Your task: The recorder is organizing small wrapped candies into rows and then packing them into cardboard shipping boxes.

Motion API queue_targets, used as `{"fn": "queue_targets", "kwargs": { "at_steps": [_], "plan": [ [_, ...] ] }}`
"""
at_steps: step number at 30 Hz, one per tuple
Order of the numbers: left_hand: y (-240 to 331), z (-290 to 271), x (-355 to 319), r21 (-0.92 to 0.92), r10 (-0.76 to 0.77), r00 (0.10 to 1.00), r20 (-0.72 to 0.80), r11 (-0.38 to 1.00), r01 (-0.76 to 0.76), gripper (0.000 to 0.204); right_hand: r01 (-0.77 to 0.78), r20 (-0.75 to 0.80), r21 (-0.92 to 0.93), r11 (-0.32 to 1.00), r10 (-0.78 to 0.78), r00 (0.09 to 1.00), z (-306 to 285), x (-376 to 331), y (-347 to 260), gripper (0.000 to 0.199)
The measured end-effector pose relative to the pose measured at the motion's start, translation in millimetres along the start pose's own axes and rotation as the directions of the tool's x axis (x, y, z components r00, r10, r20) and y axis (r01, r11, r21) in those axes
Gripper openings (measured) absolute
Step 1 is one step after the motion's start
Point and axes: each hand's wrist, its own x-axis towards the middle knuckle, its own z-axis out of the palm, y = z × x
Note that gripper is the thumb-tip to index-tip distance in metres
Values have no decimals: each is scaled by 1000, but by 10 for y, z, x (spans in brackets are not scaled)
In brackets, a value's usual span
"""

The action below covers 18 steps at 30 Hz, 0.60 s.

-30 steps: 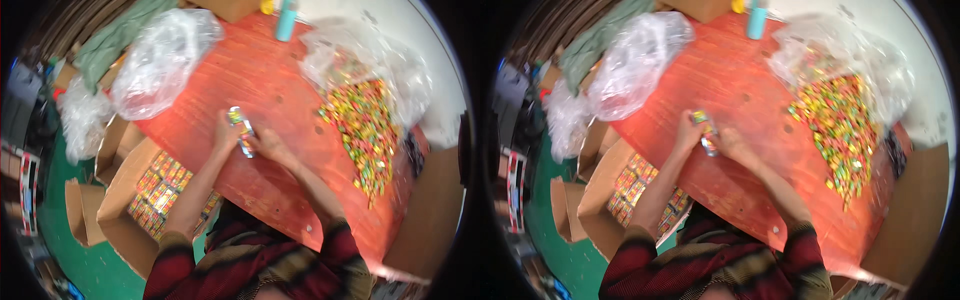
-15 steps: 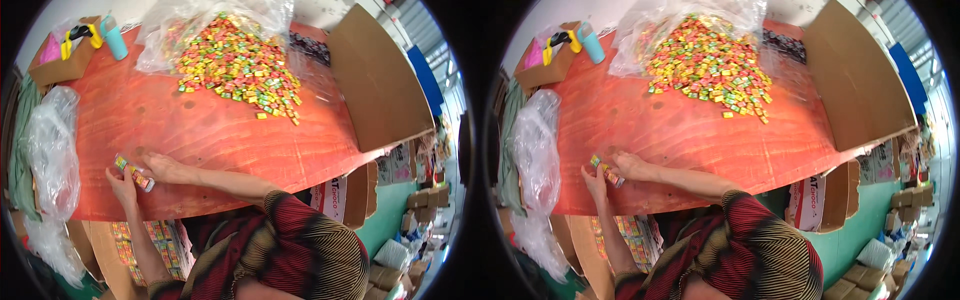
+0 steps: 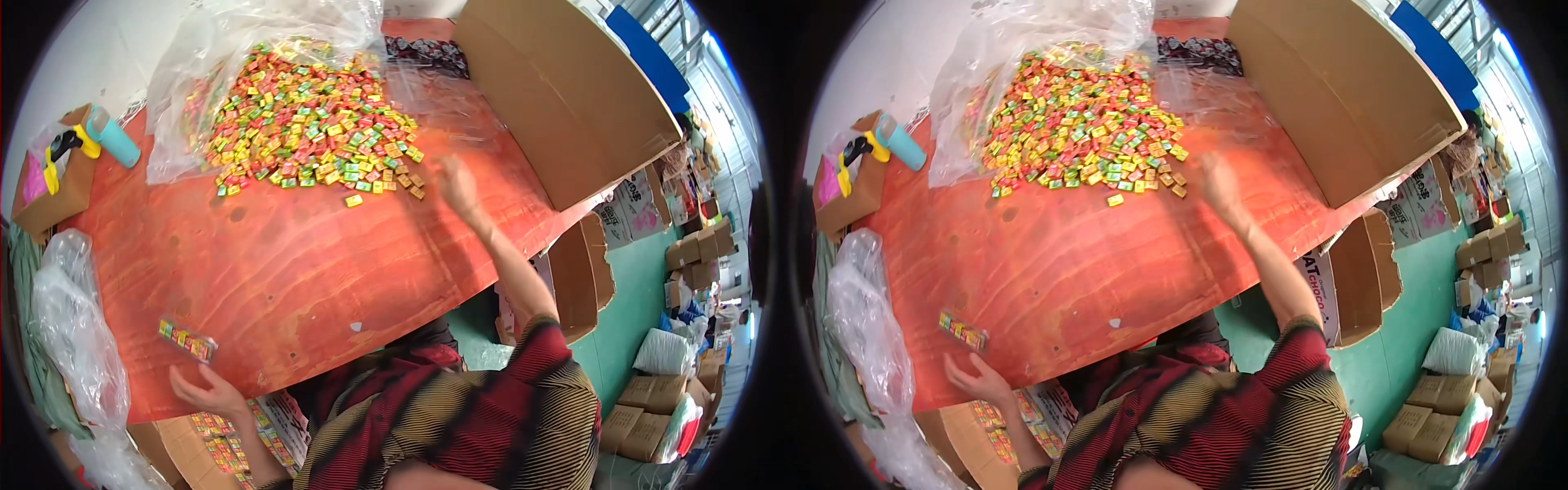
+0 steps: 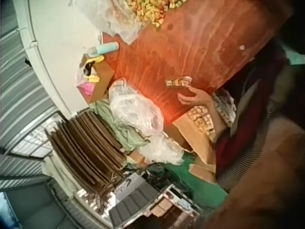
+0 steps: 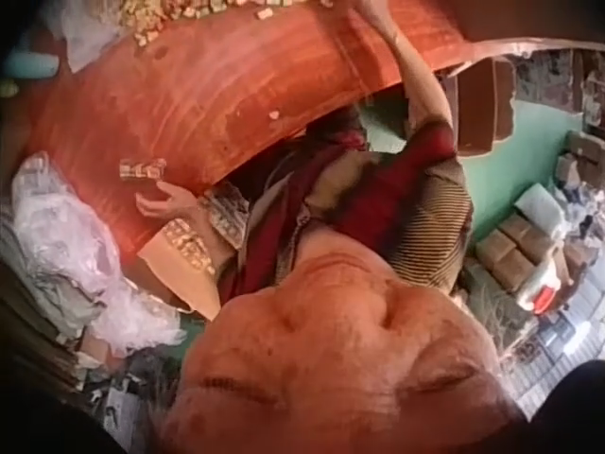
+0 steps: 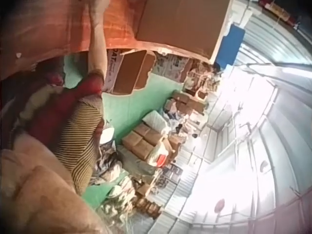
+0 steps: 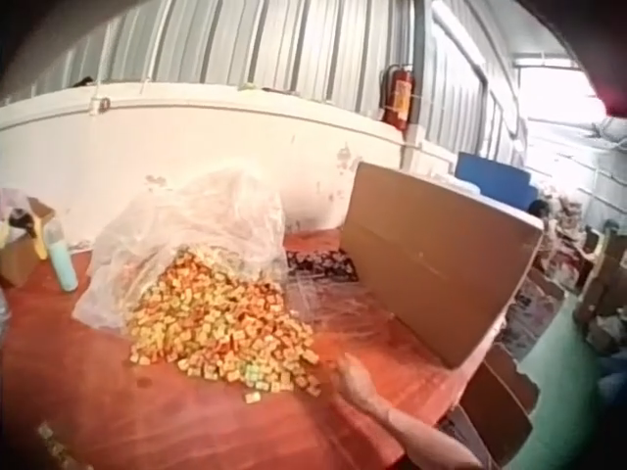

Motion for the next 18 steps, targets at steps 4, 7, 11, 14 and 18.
{"fn": "queue_targets", "kwargs": {
  "at_steps": [4, 7, 11, 14, 18],
  "plan": [
    [502, 40, -268, -116, 279, 928, 246, 959, -257, 40, -109, -134, -249, 962, 78, 988, -19, 309, 847, 42],
    [900, 113, -346, -203, 355, 862, 362, 932, -299, 39, -159, -48, -292, 943, 151, 987, -10, 391, 986, 47],
    [1143, 268, -404, -309, 415, 783, 463, 904, -296, 41, 17, 159, -171, 985, 10, 987, -136, 268, 704, 48],
    [1162, 364, -486, -324, 404, 765, 502, 908, -267, 43, 58, 92, -108, 992, -48, 995, -116, -114, 423, 43],
    [1192, 382, -562, -309, 402, 708, 581, 913, -265, 44, 126, -8, -78, 989, -127, 992, -95, -335, 323, 38]
  ]
}}
